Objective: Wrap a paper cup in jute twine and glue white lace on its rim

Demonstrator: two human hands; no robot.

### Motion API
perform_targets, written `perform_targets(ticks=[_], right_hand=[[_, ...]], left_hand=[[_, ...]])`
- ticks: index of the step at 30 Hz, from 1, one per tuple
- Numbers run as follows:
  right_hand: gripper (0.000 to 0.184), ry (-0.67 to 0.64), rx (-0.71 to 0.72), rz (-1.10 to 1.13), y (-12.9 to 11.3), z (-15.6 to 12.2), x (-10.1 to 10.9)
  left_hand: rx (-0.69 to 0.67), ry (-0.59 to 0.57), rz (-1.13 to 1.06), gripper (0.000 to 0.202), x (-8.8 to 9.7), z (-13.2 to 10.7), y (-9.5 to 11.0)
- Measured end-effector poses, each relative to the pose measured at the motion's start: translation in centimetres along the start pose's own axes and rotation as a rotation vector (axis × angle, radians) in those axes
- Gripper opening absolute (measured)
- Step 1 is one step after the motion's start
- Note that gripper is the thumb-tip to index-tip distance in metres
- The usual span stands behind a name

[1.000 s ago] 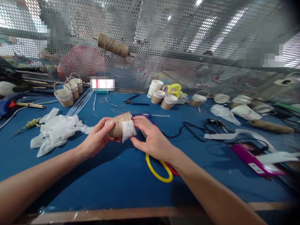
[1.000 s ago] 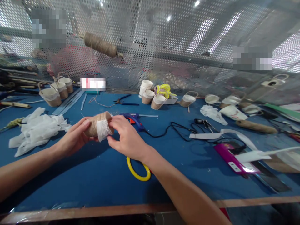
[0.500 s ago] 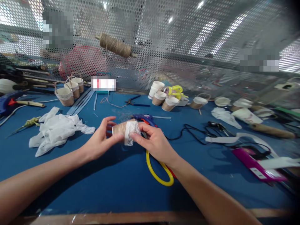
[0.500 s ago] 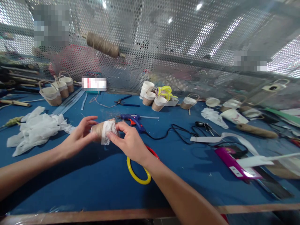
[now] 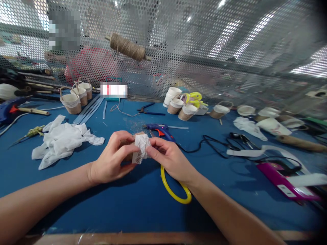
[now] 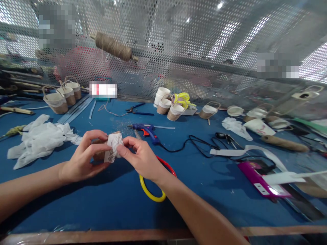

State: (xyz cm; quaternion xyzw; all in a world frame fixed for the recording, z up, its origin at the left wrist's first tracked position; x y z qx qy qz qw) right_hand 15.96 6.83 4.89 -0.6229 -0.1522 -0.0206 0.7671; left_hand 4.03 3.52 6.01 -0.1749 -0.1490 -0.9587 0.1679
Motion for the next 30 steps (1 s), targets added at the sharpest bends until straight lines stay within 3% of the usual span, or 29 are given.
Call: perform_targets(ticks=[8,17,21,27,30], right_hand=[[0.01,-0.01,-0.111,0.119,1.5,0.3,0.1],[0.007,-0.028,0.063,-0.082,0.9,0.2,0.3],[0.009,-0.044,0.132,-0.109,0.6,0.0,-0.1],[0.007,-0.024,0.241,-0.115,-0.4,-0.5,-0.4],[0.008,-0.014,0.325,-0.128,-1.2,-0.7,-0.3]], left_hand=[[0.004,-0.033,-0.03,0.038,-0.3,-0.1,-0.1],[0.066,0.064,-0.105,0.013,1.3,0.9,0.5],[0.271,0.109,-0.249,0.008,2.1,1.5,-0.6],[0.733,0.304,-0.405,0.005,2.8,0.8,-3.8],[0.85,0.38,-0.48,0.009,2.8,0.5,-4.7]])
Point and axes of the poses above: each hand's wrist, its own z-axis towards the middle knuckle, its own x-axis out of the back of the hand, y = z × x, the point moved 8 cm from there along z, towards the middle knuckle, and after that the axes turned 12 degrees about y, right-handed, at the moved point
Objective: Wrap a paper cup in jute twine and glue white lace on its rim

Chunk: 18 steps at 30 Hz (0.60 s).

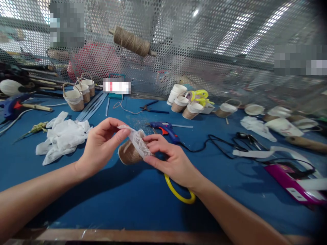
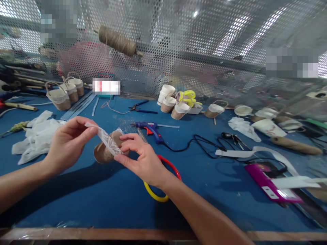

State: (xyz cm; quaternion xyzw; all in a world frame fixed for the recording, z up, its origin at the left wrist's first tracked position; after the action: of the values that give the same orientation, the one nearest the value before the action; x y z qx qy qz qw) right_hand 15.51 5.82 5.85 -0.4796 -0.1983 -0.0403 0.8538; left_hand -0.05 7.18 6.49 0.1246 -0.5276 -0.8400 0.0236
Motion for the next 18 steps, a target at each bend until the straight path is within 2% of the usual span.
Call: perform_targets(ticks=[7,18], right_hand=[[0.01,0.022,0.113,-0.033,-1.0,-0.1,0.3],[0.014,-0.011,0.164,-0.061,-1.7,-0.3,-0.1]], left_hand=[[0.221,0.017,-0.115,0.01,-0.1,0.2,-2.2],[0.316,-0.004,-0.078,0.014,-0.3,0.0,-3.3]])
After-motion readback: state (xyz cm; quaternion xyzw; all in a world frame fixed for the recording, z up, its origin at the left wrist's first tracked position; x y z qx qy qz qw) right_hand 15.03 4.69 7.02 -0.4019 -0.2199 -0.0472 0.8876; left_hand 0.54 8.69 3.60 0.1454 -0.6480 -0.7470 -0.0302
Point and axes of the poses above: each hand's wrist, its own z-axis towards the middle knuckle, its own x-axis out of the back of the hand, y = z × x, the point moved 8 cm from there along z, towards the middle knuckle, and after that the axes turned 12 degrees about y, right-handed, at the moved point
